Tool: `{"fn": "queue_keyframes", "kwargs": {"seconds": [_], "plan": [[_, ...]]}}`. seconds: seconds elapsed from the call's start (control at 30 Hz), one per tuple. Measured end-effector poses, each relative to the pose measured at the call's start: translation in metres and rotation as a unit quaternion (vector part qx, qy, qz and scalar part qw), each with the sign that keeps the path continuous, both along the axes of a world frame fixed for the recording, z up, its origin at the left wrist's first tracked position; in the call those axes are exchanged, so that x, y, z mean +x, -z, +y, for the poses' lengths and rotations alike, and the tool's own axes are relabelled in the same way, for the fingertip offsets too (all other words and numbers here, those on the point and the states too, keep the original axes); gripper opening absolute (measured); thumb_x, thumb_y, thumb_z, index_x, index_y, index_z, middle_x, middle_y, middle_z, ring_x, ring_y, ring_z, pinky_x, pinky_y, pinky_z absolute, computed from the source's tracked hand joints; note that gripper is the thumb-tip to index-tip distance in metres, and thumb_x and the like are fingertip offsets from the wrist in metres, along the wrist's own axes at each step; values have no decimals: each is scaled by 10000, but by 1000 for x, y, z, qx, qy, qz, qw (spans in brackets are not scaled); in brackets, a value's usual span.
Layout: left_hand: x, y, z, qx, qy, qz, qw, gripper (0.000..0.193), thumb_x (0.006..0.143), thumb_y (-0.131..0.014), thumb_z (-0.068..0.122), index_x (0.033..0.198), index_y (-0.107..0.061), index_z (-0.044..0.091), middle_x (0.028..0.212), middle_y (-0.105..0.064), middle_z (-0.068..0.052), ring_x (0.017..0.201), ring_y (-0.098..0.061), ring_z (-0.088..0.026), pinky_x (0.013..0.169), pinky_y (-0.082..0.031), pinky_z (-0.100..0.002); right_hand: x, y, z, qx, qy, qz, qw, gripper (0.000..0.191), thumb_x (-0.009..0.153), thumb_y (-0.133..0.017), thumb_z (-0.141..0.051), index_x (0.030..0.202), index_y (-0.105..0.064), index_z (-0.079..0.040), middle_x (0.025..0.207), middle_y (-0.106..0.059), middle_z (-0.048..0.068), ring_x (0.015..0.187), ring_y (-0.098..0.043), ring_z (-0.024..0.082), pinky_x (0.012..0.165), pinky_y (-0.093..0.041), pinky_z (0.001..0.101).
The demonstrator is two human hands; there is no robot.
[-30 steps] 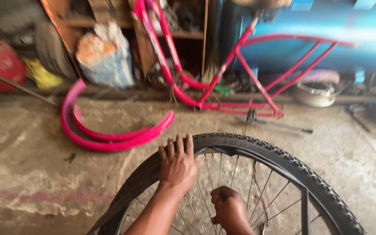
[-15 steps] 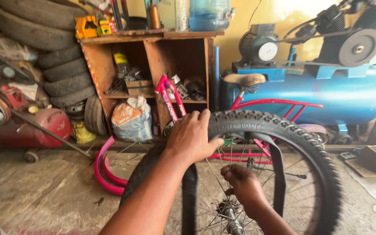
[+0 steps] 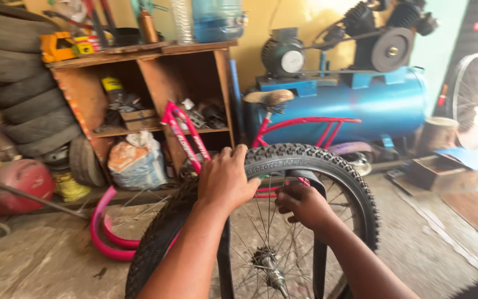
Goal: The person unpacks a new bicycle inner tube from its packaging and proceeds to install it into a bicycle tire. They carefully tuck the tube inside the tire casing and then press the tire bead onto the wheel rim by hand.
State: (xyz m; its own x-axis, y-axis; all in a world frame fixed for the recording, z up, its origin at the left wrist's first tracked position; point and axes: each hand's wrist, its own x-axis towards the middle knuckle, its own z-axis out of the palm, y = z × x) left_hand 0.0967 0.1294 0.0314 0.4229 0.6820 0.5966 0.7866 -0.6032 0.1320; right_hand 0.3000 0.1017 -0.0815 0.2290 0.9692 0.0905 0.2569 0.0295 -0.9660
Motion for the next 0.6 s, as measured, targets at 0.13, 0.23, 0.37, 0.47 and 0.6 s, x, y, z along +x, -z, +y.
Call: {"fn": "queue_keyframes", "kwargs": {"seconds": [0.13, 0.23, 0.37, 0.47, 0.6], "plan": [[38, -3, -29, 42, -33, 34, 998, 679, 722, -845, 400, 1256, -554, 97, 1170, -623, -163, 1100, -616, -370, 934, -462, -516, 24, 29, -22, 44, 62, 91, 993, 330, 966, -643, -279, 1159, -735, -27, 928, -750, 69, 815, -692, 162, 694, -569, 316], [57, -3, -49, 105, -48, 62, 991, 706, 725, -848, 438, 1260, -555, 84, 1110, -624, -164, 1024, -622, -375, 867, -470, -525, 35, 73, -57, 32, 113, 110, 987, 322, 955, -644, -252, 1121, -757, -1, 869, -750, 80, 728, -673, 168, 653, -563, 327], [80, -2, -68, 207, -54, 87, 973, 643, 734, -794, 407, 1254, -600, 82, 1078, -621, -152, 990, -619, -356, 837, -460, -528, 37, 146, -128, -49, 125, 122, 983, 300, 954, -648, -262, 1121, -760, -39, 815, -753, 47, 677, -658, 123, 631, -552, 296], [94, 3, -81, 269, -39, 102, 957, 588, 823, -742, 355, 1325, -632, 70, 1093, -619, -155, 998, -614, -358, 835, -447, -519, 44, 200, -185, -31, 91, 206, 974, 304, 964, -660, -264, 1088, -751, -1, 780, -727, 56, 635, -635, 124, 598, -539, 286], [100, 7, -88, 304, 3, 101, 947, 696, 782, -816, 423, 1297, -621, -3, 1099, -612, -187, 1012, -607, -377, 860, -463, -516, 76, 259, -263, -103, 275, 220, 930, 313, 966, -664, -286, 1055, -777, -8, 752, -699, 60, 604, -591, 130, 550, -487, 293]]}}
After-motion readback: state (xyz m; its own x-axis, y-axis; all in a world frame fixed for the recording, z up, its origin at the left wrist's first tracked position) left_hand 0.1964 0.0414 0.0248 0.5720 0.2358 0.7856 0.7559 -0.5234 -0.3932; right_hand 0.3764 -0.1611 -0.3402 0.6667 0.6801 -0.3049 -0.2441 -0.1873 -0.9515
